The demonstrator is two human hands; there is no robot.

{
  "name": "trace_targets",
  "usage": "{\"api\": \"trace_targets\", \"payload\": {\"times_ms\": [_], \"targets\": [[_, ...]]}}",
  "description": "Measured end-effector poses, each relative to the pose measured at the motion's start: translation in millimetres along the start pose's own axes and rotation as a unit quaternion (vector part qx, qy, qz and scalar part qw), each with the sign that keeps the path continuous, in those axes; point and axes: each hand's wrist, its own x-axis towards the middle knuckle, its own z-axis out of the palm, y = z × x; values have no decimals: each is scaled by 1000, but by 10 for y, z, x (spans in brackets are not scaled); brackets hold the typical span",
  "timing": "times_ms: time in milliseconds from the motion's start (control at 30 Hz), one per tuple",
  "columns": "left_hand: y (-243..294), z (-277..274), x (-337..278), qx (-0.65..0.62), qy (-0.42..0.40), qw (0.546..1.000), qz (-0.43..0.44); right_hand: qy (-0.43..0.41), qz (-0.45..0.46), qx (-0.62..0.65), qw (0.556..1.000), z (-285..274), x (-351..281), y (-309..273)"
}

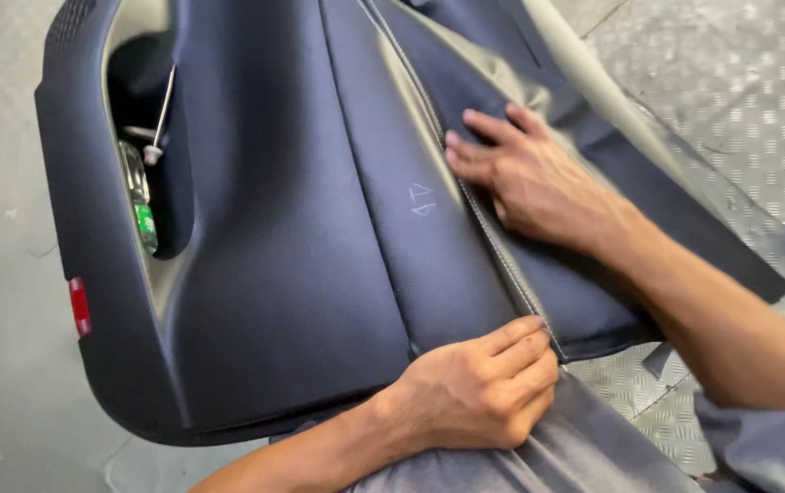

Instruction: The person installs a black leather car door panel by hand, aligning it and pressing it into place. They then use a metal pick tool and a yellow plastic pry tool to tuck the panel edges into the door frame and secure the fit.

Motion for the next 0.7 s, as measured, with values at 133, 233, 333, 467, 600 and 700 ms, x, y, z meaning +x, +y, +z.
{"api": "trace_targets", "payload": {"times_ms": [133, 233, 333, 467, 600, 700], "targets": [[7, -23, 15, -3, -7, 1000, -1, -16, 17, 23, 999, -46, -275, -223], [-15, -37, 24, -8, -13, 1000, -6, -21, 27, 58, 998, -101, -447, -337], [-22, 6, 39, -14, -6, 1000, -11, -34, 31, 96, 994, -166, -637, -412], [-17, -17, 2, -20, -9, 1000, -17, -28, 44, 102, 993, -193, -832, -594], [-24, -17, 31, -19, -10, 999, -27, -10, 67, 120, 991, -264, -1046, -754], [-32, -40, 30, -14, -14, 999, -32, -12, 86, 130, 988, -307, -1197, -858]]}}
